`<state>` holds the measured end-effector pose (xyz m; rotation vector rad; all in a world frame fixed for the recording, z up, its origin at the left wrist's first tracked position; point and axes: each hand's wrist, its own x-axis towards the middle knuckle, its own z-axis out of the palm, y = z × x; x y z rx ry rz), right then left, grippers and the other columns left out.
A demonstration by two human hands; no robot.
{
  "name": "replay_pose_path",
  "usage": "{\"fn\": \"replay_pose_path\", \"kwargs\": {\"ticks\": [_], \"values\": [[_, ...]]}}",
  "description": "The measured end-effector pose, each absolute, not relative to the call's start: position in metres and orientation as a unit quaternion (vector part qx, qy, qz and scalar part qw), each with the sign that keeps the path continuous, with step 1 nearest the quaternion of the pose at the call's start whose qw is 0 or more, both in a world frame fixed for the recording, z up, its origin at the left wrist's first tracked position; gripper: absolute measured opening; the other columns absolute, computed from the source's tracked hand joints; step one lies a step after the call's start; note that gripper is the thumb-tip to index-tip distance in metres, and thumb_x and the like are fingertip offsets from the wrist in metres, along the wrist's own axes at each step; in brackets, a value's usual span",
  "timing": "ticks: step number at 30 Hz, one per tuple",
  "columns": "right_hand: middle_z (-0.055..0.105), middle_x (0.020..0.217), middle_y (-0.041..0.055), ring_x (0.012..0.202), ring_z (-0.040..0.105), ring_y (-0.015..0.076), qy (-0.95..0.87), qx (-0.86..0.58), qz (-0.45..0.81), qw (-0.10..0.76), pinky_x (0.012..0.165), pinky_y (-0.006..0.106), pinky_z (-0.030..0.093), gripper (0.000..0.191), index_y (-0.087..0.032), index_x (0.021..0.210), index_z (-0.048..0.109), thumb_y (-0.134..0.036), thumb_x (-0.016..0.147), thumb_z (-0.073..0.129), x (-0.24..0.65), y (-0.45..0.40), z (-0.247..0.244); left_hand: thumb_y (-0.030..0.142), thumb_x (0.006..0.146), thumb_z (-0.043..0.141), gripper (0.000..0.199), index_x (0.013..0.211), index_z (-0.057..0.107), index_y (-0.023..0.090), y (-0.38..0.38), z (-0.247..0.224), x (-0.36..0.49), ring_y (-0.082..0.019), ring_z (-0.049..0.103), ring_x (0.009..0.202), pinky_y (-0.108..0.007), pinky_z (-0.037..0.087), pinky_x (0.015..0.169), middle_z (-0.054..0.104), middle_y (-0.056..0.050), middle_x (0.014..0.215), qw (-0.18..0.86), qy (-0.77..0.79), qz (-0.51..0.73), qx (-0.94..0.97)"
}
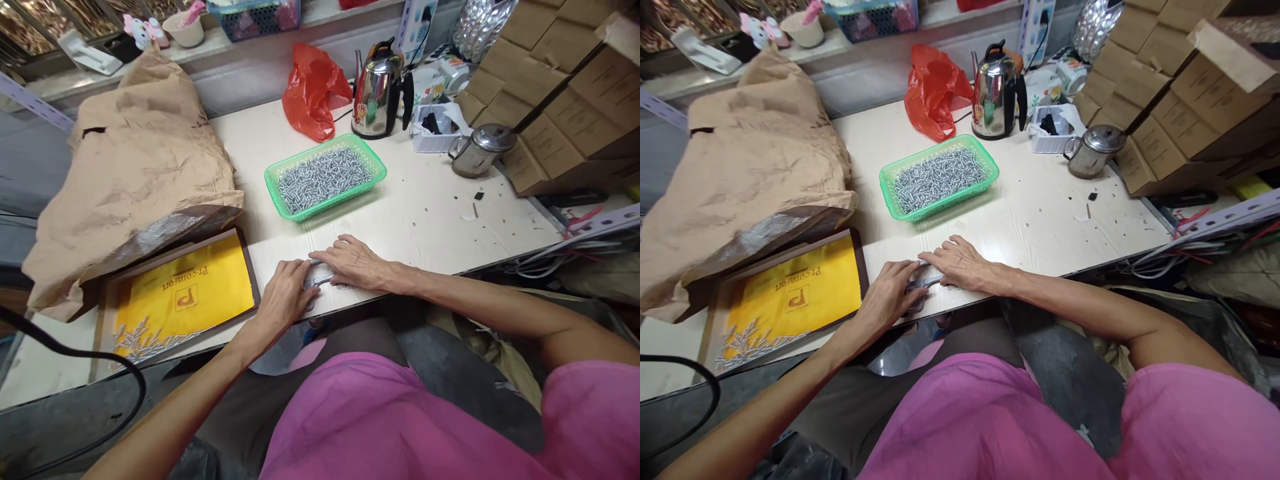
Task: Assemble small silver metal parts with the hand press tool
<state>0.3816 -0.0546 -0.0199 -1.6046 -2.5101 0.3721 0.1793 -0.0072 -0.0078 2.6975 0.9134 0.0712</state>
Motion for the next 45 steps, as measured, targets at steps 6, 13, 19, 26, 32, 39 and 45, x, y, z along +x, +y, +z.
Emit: {"fn": "replay_pose_path", "kwargs": {"ticks": [6, 13, 19, 26, 32, 39, 45], "values": [[0.059, 0.115, 0.0159, 0.104, 0.050, 0.0269, -0.809, -0.564, 0.146, 0.070, 0.085, 0.037, 0.039, 0.086, -0.008, 0.143, 0.030, -0.037, 0.076, 0.075, 0.387, -0.061, -0.015, 0.033, 0.079, 0.068, 0.061, 0.132, 0.045, 0.013, 0.008, -0.019, 0.203, -0.029, 0.052, 0.104, -0.041, 0.045, 0.089, 0.059, -0.013, 0.115, 0.092, 0.245, -0.041, 0.964], [0.056, 0.112, 0.0145, 0.105, 0.049, 0.0258, -0.776, -0.611, 0.154, 0.001, 0.082, 0.035, 0.038, 0.041, -0.010, 0.110, 0.059, -0.035, 0.081, 0.071, 0.386, -0.063, -0.003, 0.042, 0.083, 0.064, 0.045, 0.118, 0.055, 0.015, 0.014, -0.020, 0.206, -0.027, 0.052, 0.097, -0.037, 0.045, 0.082, 0.059, -0.010, 0.104, 0.092, 0.236, -0.050, 0.966], [0.062, 0.098, 0.0099, 0.095, 0.053, 0.0217, -0.808, -0.577, 0.118, 0.004, 0.077, 0.033, 0.031, 0.020, -0.013, 0.097, 0.064, -0.032, 0.090, 0.061, 0.387, -0.051, -0.019, 0.036, 0.088, 0.058, 0.023, 0.101, 0.061, 0.018, 0.007, -0.022, 0.209, -0.025, 0.053, 0.093, -0.035, 0.044, 0.073, 0.061, -0.008, 0.097, 0.100, 0.280, -0.039, 0.954], [0.063, 0.091, 0.0079, 0.089, 0.055, 0.0196, -0.812, -0.568, 0.135, 0.002, 0.074, 0.030, 0.030, 0.018, -0.014, 0.094, 0.065, -0.031, 0.090, 0.061, 0.389, -0.041, -0.024, 0.033, 0.090, 0.055, 0.017, 0.095, 0.064, 0.019, 0.009, -0.019, 0.215, -0.026, 0.054, 0.093, -0.035, 0.044, 0.070, 0.063, -0.008, 0.094, 0.094, 0.306, -0.057, 0.946], [0.057, 0.108, 0.0118, 0.097, 0.050, 0.0229, -0.825, -0.546, 0.142, 0.040, 0.077, 0.031, 0.036, 0.053, -0.014, 0.114, 0.061, -0.054, 0.080, 0.067, 0.407, -0.045, -0.021, 0.029, 0.089, 0.056, 0.038, 0.124, 0.053, 0.015, -0.012, -0.026, 0.202, -0.030, 0.052, 0.114, -0.042, 0.047, 0.091, 0.059, -0.015, 0.123, 0.078, 0.313, 0.023, 0.946], [0.062, 0.097, 0.0109, 0.094, 0.047, 0.0211, -0.809, -0.581, 0.075, 0.049, 0.077, 0.032, 0.032, 0.020, -0.012, 0.095, 0.066, -0.023, 0.094, 0.050, 0.401, -0.034, -0.030, 0.032, 0.094, 0.049, 0.042, 0.132, 0.049, 0.017, -0.069, -0.049, 0.204, -0.031, 0.037, 0.138, -0.052, 0.036, 0.110, 0.050, -0.015, 0.142, 0.174, 0.246, 0.124, 0.945], [0.065, 0.092, 0.0091, 0.093, 0.046, 0.0229, -0.780, -0.623, 0.034, 0.051, 0.077, 0.034, 0.029, 0.018, -0.016, 0.088, 0.068, -0.025, 0.092, 0.053, 0.394, -0.009, -0.026, 0.041, 0.092, 0.051, 0.048, 0.134, 0.047, 0.017, -0.083, -0.053, 0.201, -0.030, 0.040, 0.137, -0.054, 0.031, 0.113, 0.053, -0.015, 0.140, 0.227, 0.248, 0.138, 0.932]]}}
